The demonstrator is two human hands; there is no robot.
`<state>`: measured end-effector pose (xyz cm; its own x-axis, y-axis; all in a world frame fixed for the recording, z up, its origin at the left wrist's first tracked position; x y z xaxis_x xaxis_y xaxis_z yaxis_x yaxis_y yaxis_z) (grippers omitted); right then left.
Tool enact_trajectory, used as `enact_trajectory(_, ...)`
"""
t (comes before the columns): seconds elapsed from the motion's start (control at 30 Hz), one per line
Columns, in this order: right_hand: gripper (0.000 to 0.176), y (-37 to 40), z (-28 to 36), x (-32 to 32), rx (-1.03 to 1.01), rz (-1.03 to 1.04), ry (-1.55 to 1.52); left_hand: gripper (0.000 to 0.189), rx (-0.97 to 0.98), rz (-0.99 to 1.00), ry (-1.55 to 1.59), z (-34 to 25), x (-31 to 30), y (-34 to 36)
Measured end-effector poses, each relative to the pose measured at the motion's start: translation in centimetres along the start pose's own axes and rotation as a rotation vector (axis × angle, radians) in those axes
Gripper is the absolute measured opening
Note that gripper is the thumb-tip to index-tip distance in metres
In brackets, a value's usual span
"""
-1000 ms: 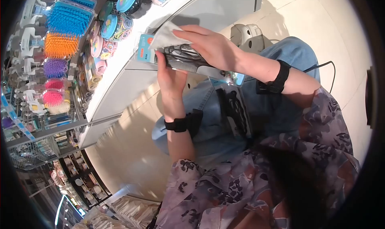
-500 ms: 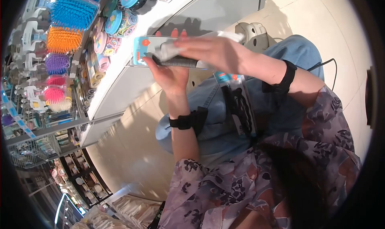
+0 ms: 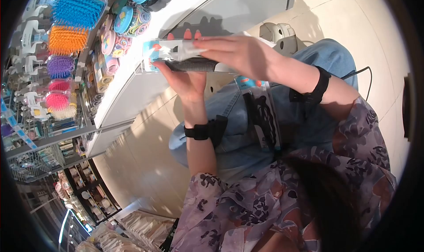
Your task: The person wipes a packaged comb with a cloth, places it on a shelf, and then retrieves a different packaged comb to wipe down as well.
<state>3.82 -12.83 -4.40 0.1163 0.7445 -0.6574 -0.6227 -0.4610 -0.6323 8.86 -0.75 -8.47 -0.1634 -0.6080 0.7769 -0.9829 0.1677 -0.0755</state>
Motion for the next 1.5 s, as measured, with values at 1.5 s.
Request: enact_trajectory(1.5,0.039,0.3,-0.7,0.9,-0.064,0.103,0.128,0.06,0.15,-0.093,0.131,-1.3,-3.3,-0.3)
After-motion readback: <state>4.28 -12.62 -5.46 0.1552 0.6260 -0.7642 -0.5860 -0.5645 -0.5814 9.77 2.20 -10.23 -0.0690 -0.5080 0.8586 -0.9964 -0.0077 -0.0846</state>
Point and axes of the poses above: each hand's wrist, its own y-axis away from the middle knuckle, its own x-axis out of the palm, z = x × y, the point moved 7 cm from there along -y, towards the middle knuckle, and after that the axes turned 2 degrees about -z, right-handed, at the moved point
